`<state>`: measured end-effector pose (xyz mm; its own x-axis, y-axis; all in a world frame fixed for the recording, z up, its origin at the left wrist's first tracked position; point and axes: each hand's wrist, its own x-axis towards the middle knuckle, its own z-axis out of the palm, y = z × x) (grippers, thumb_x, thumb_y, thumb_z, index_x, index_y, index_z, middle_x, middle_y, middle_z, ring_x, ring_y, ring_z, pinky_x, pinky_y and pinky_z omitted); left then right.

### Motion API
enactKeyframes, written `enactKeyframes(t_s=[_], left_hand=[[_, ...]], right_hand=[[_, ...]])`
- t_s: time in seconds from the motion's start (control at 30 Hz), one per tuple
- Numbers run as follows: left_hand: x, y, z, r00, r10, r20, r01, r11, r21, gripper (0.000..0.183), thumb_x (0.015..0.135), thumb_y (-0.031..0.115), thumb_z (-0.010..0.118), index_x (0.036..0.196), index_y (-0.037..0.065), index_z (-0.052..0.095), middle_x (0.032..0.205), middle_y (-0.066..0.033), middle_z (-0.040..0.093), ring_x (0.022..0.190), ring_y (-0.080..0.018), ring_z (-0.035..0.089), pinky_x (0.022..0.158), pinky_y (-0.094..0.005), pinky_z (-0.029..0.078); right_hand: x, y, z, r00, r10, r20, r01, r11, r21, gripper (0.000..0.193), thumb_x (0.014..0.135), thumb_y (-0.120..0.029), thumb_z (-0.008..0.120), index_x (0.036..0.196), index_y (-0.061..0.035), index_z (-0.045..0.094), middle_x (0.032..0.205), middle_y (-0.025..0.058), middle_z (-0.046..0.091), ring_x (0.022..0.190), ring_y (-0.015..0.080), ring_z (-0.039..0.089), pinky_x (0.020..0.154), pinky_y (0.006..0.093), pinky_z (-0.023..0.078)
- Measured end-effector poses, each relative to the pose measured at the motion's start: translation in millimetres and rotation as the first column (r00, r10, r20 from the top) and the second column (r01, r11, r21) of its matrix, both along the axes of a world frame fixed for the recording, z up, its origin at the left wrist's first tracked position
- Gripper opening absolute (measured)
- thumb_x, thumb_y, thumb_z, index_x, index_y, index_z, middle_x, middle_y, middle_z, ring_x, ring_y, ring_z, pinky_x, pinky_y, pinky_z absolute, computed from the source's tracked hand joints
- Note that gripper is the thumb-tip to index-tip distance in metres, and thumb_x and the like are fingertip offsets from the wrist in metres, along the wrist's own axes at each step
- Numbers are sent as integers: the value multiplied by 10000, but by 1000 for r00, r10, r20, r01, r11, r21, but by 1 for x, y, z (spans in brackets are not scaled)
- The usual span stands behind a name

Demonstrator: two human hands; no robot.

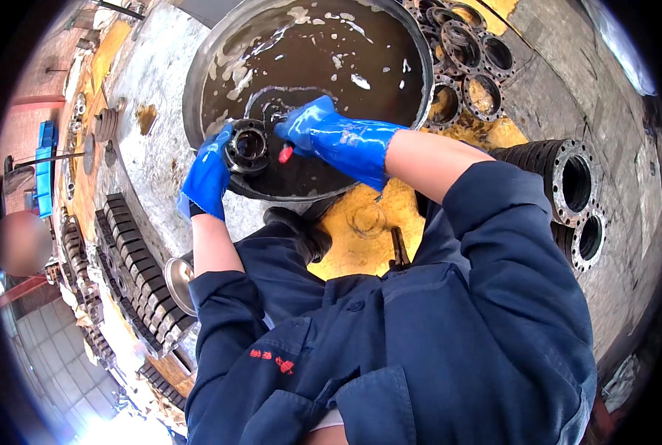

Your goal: The person cleans circular metal flanges and bearings by scrubbing them with a brush inside a bowl of dark liquid.

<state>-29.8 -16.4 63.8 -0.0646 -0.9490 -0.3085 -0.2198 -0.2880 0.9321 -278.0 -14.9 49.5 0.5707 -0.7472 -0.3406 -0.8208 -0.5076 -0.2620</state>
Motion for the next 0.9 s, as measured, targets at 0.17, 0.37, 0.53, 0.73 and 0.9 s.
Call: enactKeyframes(t_s=[0.17, 0.37, 0.53, 0.73, 0.9], left_hand=[[3, 6, 9, 989, -42, 145, 52, 996, -68, 442, 1066, 302, 637, 1373, -14, 672, 1285, -127, 727, 1148, -219, 674, 1029, -327, 506], [4, -1, -3, 995, -37, 90, 39, 999, -30, 456, 1066, 287, 632, 1393, -29, 655, 1269, -134, 735, 1131, -220, 682, 1019, -333, 511], [6, -1, -9, 995, -85, 48, 90, 990, -108, 423, 1068, 282, 632, 1349, -30, 687, 1231, -122, 749, 1101, -216, 693, 1002, -336, 520], [6, -9, -15, 995, -23, 99, 25, 999, -23, 409, 1069, 290, 631, 1301, -36, 717, 1214, -118, 755, 1069, -201, 688, 973, -326, 522], [0, 2, -1, 991, -16, 131, 18, 1000, -9, 414, 1063, 305, 634, 1295, -26, 726, 1168, -116, 765, 1053, -201, 683, 959, -320, 519]], right_hand=[[19, 7, -4, 841, 357, 406, -168, 886, -431, 330, 1037, -297, 585, 1344, -190, 638, 1045, 146, 735, 1050, 337, 726, 878, 468, 578], [33, -6, -3, 868, 160, 471, -61, 974, -219, 414, 1059, -395, 550, 1377, -137, 605, 1100, 183, 741, 1006, 371, 729, 895, 501, 545], [47, -12, -10, 948, 22, 317, 30, 987, -157, 360, 1025, -372, 567, 1328, -221, 688, 1199, 139, 756, 1061, 328, 748, 884, 498, 585], [74, -26, 0, 837, -495, 235, 424, 857, 295, 303, 877, -370, 720, 1134, -231, 801, 1008, 85, 798, 981, 335, 762, 795, 477, 594], [23, 3, 43, 730, -406, 549, 226, 902, 367, 274, 924, -325, 654, 1081, -155, 800, 970, 121, 785, 901, 324, 738, 816, 423, 556]])
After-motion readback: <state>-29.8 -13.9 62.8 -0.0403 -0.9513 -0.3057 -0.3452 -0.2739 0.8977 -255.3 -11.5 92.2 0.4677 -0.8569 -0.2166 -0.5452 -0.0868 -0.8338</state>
